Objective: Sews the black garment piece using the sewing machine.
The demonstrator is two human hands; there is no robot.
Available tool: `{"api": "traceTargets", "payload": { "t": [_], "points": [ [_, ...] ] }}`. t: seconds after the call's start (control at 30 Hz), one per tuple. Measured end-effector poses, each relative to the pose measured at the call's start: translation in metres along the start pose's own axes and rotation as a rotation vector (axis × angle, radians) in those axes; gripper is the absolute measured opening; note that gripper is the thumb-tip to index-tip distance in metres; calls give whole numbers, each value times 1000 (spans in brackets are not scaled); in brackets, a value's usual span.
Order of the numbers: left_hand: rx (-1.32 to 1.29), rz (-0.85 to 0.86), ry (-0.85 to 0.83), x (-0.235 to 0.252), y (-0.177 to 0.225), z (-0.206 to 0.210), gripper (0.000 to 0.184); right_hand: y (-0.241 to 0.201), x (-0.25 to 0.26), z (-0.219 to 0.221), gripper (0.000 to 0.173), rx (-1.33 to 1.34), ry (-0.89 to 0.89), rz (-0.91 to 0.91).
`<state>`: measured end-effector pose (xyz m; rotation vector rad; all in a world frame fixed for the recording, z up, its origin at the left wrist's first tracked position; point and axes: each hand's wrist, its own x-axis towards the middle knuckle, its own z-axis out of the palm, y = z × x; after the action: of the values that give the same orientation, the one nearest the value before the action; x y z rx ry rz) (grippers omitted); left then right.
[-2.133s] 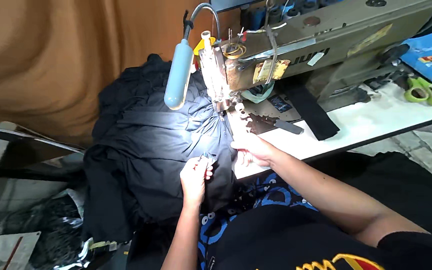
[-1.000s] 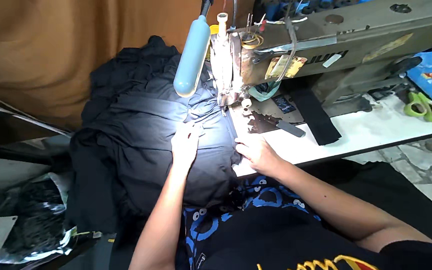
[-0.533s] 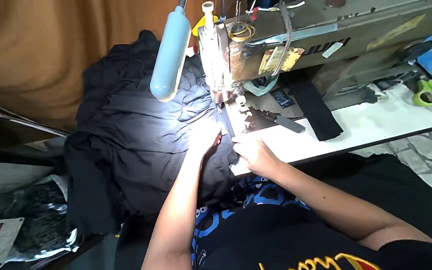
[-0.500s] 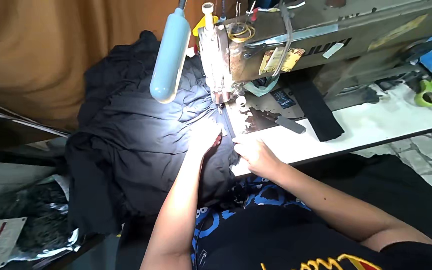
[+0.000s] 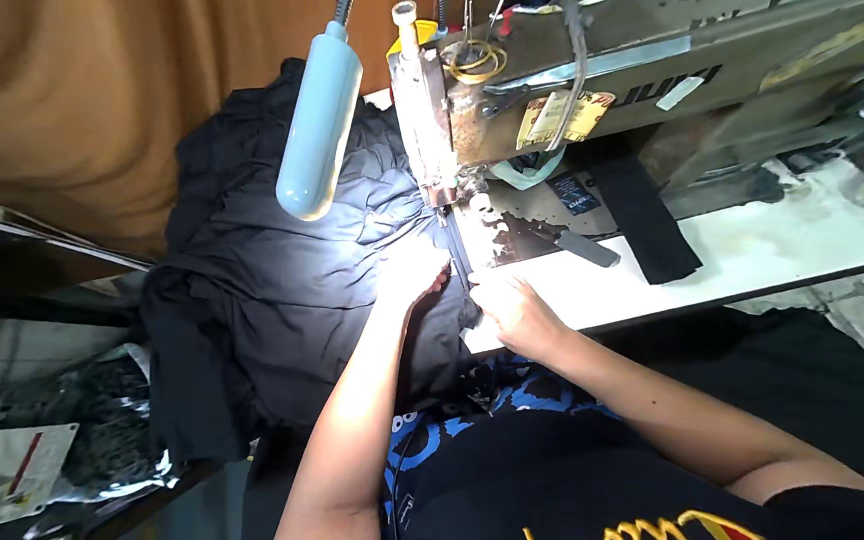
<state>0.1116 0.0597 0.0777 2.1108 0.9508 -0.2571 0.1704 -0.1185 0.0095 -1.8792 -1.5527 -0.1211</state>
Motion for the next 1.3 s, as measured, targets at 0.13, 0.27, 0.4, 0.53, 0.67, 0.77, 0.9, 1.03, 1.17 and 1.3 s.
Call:
{"api": "traceTargets", "payload": {
  "t": [0.13, 0.27, 0.4, 0.53, 0.67, 0.77, 0.9, 1.03, 1.17, 1.3],
  "points": [
    [-8, -33, 29, -2, 4, 3, 30, 0, 0, 0, 16, -25, -10, -3],
    [-29, -20, 42, -5, 1, 5, 30, 1, -1, 1, 16, -27, -7, -14],
    [-29, -5, 49, -3, -1, 6, 32, 1, 1, 1, 15, -18, -21, -11],
    [-14, 7, 69, -4, -2, 10, 31, 0, 0, 1, 12, -31, -19, -32],
    [67, 54, 91, -2, -2, 9, 28, 0, 2, -2, 14, -28, -96, -44],
    [230, 97, 114, -3, 2, 6, 33, -2, 5, -9, 16, -68, -178, -69],
    [402, 241, 268, -20, 1, 8, 35, -3, 10, -15, 14, -104, -200, -159],
    [491, 880, 429, -5, -38, 29, 42, -5, 15, -19, 13, -114, -236, -221],
    [658, 930, 346, 2, -55, 30, 50, -15, 23, -29, 14, -140, -414, -139],
    [716, 919, 315, -1, -53, 24, 51, -12, 20, -23, 14, -139, -330, -190]
  ]
}}
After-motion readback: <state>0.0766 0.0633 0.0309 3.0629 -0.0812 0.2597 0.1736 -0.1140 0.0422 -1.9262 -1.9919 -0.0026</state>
